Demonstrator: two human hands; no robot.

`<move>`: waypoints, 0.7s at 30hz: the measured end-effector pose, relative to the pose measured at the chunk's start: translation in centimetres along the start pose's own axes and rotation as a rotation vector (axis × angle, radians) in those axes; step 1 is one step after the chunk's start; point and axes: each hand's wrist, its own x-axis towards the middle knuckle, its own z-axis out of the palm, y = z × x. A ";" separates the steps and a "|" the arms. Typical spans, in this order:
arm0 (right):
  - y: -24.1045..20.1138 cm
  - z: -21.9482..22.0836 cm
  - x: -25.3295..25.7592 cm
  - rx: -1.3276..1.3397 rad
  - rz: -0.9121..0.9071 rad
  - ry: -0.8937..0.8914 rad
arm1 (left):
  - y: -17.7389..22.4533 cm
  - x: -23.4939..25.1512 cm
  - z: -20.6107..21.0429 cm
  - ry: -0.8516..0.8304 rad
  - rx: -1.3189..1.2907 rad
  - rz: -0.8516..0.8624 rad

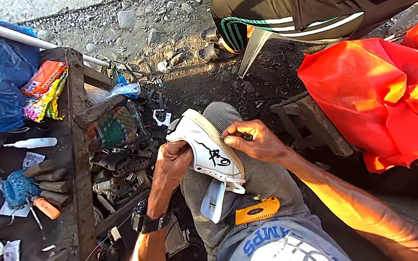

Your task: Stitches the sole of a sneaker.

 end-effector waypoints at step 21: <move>-0.3 -2.2 -1.7 -0.085 -0.049 -0.083 | 1.9 -2.2 6.3 0.354 -0.428 -0.264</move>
